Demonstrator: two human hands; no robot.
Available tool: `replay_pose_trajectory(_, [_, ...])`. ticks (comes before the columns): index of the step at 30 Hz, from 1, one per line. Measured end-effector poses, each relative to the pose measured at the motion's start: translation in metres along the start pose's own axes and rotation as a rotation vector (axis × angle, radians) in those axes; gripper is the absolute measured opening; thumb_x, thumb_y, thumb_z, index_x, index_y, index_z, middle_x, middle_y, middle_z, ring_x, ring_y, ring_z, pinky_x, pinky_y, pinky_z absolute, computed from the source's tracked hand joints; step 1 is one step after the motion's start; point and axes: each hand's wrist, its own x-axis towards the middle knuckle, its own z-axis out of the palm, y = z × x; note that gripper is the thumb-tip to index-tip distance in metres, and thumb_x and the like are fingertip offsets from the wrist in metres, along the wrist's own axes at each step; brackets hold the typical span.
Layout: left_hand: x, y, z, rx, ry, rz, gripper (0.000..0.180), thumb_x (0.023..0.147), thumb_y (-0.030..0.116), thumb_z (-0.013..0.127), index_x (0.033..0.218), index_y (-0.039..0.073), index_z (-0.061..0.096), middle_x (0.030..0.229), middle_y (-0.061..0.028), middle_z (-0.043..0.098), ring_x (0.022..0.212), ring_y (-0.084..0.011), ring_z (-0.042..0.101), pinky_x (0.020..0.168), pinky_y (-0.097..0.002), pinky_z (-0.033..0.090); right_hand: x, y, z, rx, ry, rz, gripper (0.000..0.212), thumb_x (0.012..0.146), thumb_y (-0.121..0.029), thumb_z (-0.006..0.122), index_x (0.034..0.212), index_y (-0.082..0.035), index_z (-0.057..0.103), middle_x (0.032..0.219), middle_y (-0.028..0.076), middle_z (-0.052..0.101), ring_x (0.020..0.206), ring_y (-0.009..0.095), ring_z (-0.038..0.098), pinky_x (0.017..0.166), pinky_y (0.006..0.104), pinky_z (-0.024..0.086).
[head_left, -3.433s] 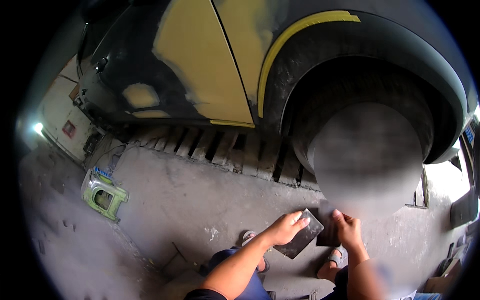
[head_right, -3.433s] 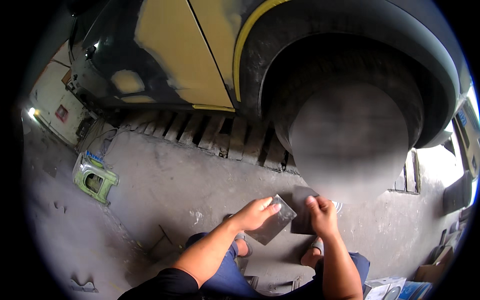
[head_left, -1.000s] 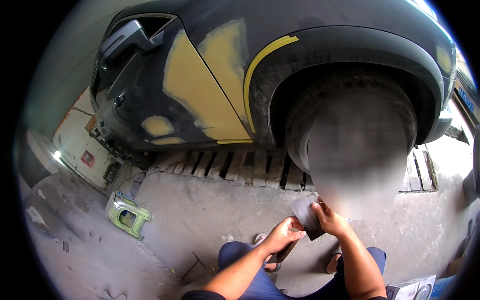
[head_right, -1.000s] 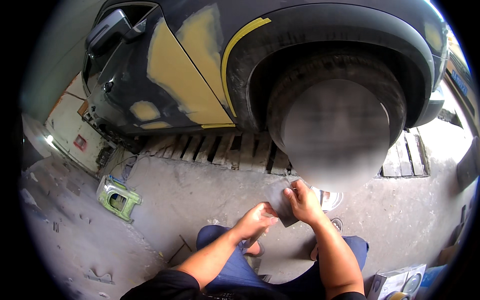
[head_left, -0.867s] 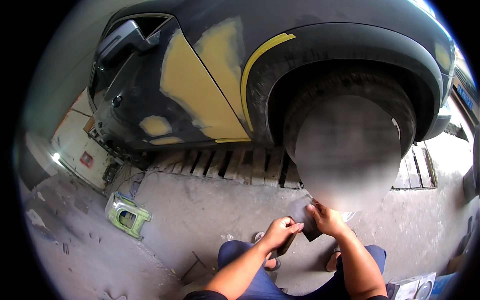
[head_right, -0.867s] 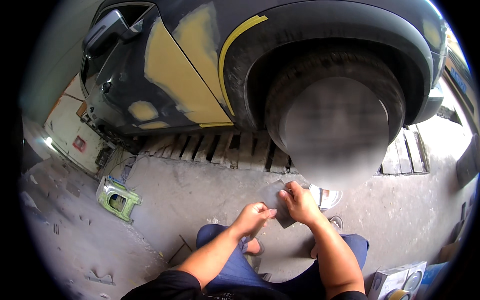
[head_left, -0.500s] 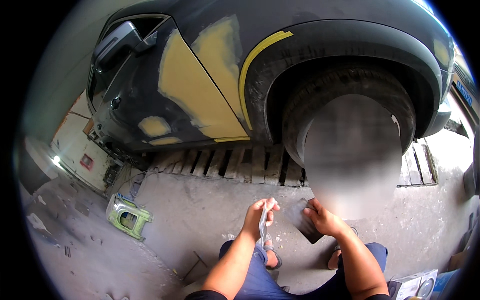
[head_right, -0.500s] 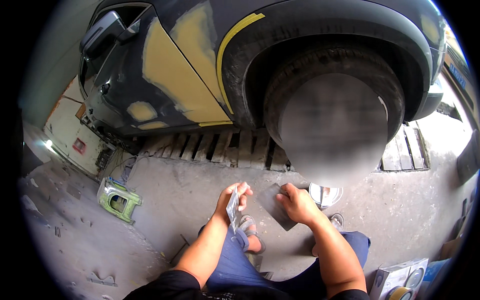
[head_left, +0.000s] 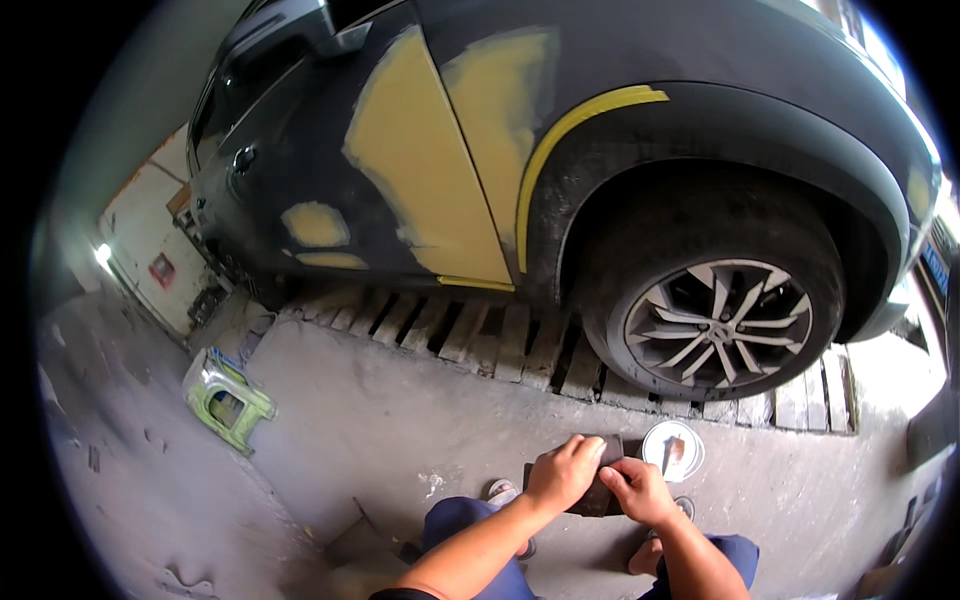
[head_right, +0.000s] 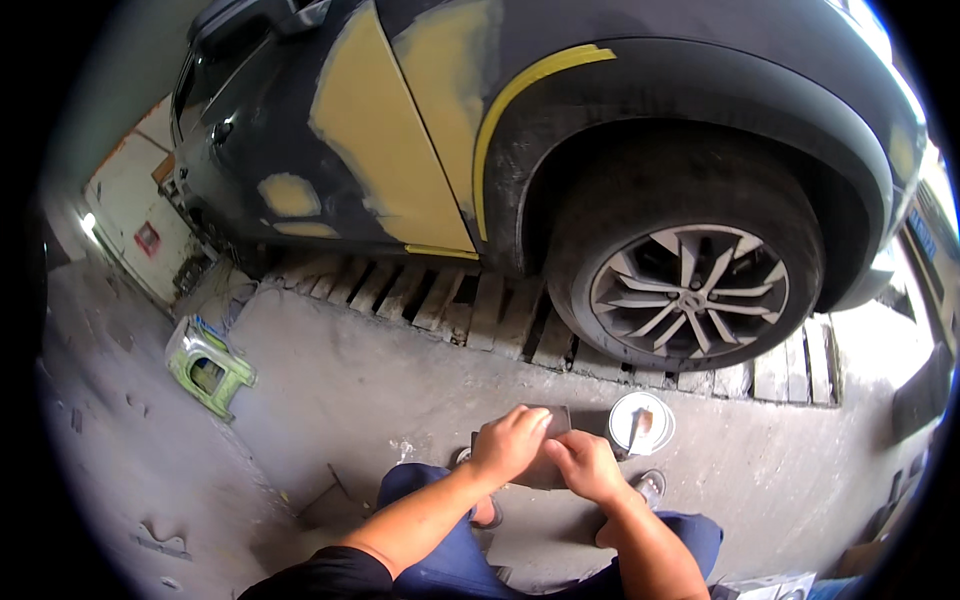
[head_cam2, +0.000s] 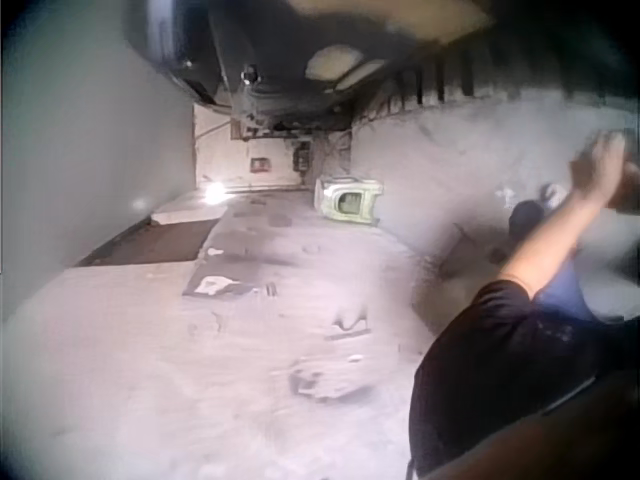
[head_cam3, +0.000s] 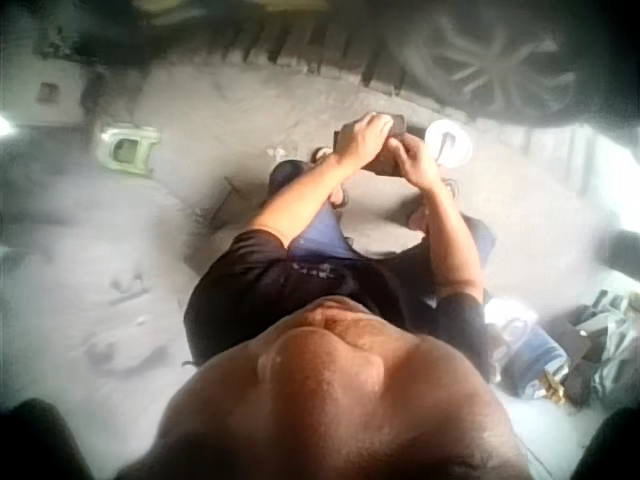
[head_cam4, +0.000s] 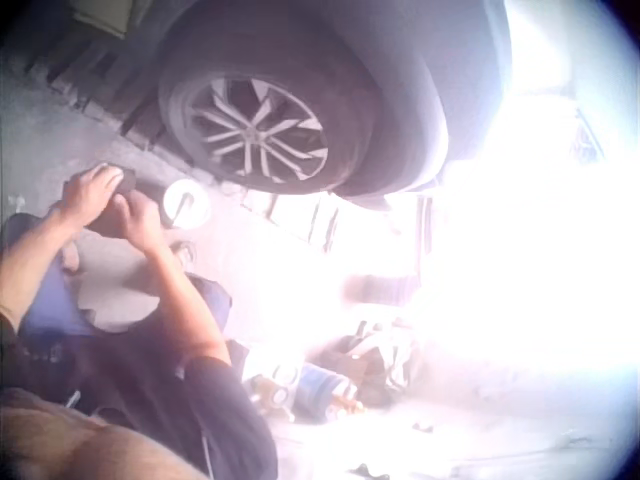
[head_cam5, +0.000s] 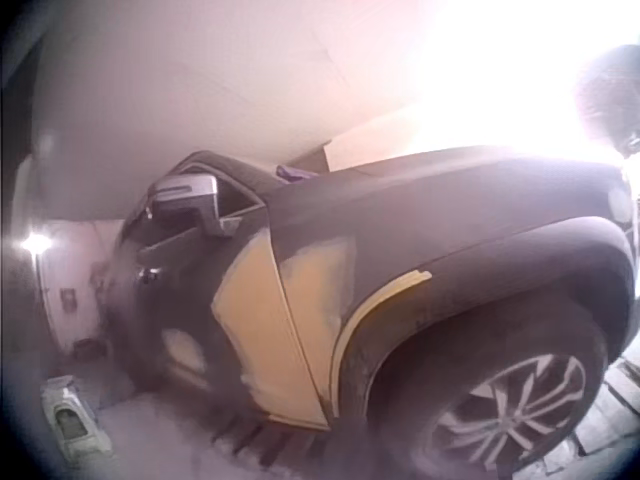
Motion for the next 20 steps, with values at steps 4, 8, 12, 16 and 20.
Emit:
replay_pose_trajectory(4, [0.025,-0.02,0.008,0.022,0.085,0.013,0.012,0.088,0.017,0.062,0.097,0.009,0.061,0.081,-0.0071,0.064,0.064,-0.0284,0.064,0.054,-0.0362,0.054,0.008,-0.002,0.012,0.099,0.094,0.158,0.02,0.087,-0.019,0.066,0.083,0.001,0.065,0.074,0.015,0.064,0.065,0.027,0.061,0.06,0.0336,0.048])
replay_pose_trajectory(8, [0.078,-0.057,0.003,-0.138,0.258,-0.102,0.01,0.09,0.015,0.059,0.097,0.007,0.06,0.083,-0.0103,0.065,0.068,-0.0304,0.065,0.056,-0.038,0.053,0.017,0.008,0.015,-0.102,0.113,0.107,0.015,0.084,-0.014,0.069,0.08,0.0,0.064,0.072,0.012,0.063,0.064,0.019,0.06,0.058,0.0314,0.047])
replay_pose_trajectory(12, [0.101,-0.088,-0.001,-0.171,0.217,-0.046,0.011,0.092,0.018,0.056,0.092,0.007,0.055,0.079,-0.0093,0.061,0.062,-0.0298,0.063,0.047,-0.0378,0.051,0.039,0.023,0.024,0.004,0.151,0.13,0.014,0.082,-0.01,0.071,0.089,-0.001,0.064,0.073,0.004,0.061,0.066,0.011,0.058,0.06,0.0285,0.047])
replay_pose_trajectory(16, [0.091,-0.112,0.014,-0.158,0.012,0.152,0.014,0.086,0.014,0.055,0.097,0.006,0.054,0.082,-0.0094,0.059,0.055,-0.0245,0.063,0.045,-0.034,0.051,0.064,0.029,0.035,0.341,0.052,0.205,0.028,0.088,-0.023,0.068,0.1,0.001,0.062,0.083,0.0,0.061,0.079,0.01,0.056,0.071,0.026,0.046])
replay_pose_trajectory(20, [0.074,-0.13,0.039,-0.183,-0.098,0.288,0.032,0.082,0.015,0.059,0.113,0.006,0.055,0.089,-0.009,0.061,0.069,-0.0234,0.068,0.056,-0.031,0.056,0.075,0.054,0.045,0.234,-0.11,0.208,0.044,0.088,-0.035,0.068,0.112,0.002,0.061,0.094,0.005,0.064,0.089,0.014,0.055,0.08,0.0296,0.045])
